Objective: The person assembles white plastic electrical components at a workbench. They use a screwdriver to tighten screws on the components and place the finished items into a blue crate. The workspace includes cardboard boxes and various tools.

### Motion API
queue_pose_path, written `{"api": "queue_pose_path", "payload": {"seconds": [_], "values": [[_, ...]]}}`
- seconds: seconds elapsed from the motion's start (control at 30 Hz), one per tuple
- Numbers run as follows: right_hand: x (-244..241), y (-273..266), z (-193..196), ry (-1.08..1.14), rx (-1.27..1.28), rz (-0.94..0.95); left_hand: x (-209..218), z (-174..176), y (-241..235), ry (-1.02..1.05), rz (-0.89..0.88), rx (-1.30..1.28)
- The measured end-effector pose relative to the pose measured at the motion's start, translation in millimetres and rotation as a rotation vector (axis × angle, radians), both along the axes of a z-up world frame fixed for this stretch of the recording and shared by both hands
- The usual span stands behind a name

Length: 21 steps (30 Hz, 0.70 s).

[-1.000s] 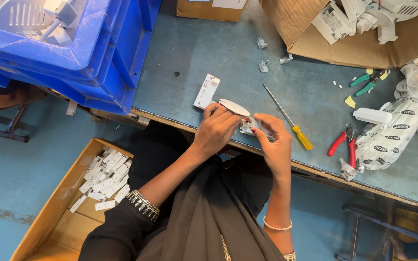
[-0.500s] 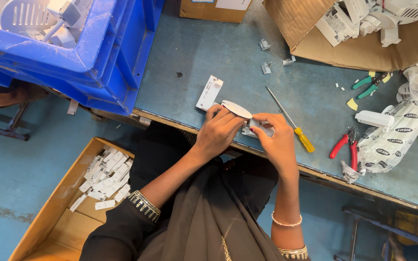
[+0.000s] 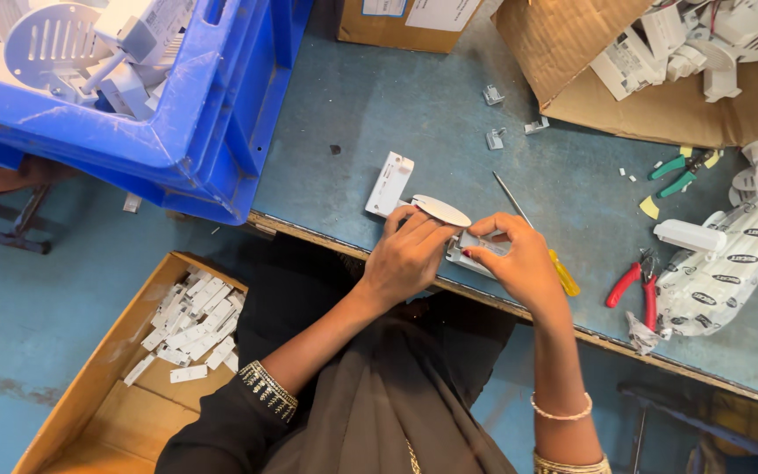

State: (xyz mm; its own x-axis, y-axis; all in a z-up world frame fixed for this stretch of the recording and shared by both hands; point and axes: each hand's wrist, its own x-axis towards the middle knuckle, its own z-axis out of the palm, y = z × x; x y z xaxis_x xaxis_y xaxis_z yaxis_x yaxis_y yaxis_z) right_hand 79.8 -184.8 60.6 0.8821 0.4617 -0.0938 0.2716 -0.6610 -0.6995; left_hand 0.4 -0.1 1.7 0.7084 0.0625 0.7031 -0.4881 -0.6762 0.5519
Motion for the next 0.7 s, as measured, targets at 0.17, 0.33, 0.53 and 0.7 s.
{"api": "queue_pose_path", "payload": {"seconds": [0.17, 0.33, 0.53, 0.7], "values": [[20, 7, 6, 0.047, -0.124, 0.102, 1, -1, 2, 0.019, -0.006, -0.009], [22, 16, 14, 0.052, -0.321, 0.053, 0, -2, 3, 0.03, -0.032, -0.038], [33, 26, 10, 0.117, -0.455, 0.023, -2, 4, 2, 0.008, -0.006, -0.016], [48, 20, -7, 0.247, -0.347, 0.049, -7, 7, 1, 0.056, 0.033, 0.083]]}}
